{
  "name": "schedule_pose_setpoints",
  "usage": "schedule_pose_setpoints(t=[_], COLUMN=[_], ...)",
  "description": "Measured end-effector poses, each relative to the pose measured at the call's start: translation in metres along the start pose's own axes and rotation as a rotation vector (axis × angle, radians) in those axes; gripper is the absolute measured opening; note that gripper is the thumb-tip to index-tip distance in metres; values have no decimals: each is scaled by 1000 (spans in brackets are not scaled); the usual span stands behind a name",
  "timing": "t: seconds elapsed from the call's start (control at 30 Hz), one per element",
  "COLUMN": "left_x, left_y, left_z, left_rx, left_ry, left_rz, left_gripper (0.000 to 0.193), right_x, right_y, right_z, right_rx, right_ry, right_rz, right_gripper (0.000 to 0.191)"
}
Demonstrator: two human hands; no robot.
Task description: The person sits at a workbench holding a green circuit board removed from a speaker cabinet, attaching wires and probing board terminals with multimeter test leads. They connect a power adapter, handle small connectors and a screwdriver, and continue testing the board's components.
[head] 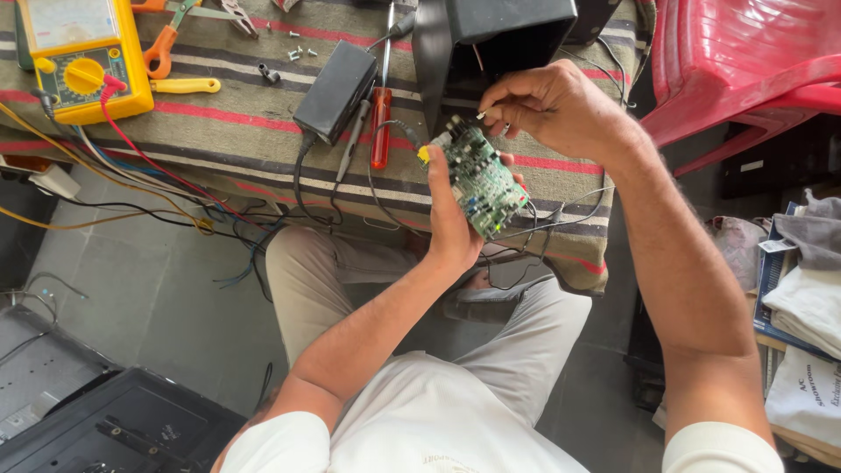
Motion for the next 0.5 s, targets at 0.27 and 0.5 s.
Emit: schedule_pose_setpoints(t=[0.27, 0.5], left_x=[-3, 6], left_y=[-14, -23], left_z=[-26, -40], left_rx=[-34, -33], left_ry=[56, 32], left_rz=[-35, -77], left_gripper=[75, 73], right_x=[9, 11], right_y=[12, 17], right_z=[-12, -13], right_rx=[19, -19], right_ry=[-50, -213], right_rz=[253, 403], right_gripper=[15, 13])
Point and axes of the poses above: each hand's wrist, its own z-axis away from the middle knuckle, its own y-axis out of the palm, x = y × z, the point moved 6 cm from there along -z, towards the middle knuckle, and after that the axes turned 10 degrees about -z, right-handed, at the moved point
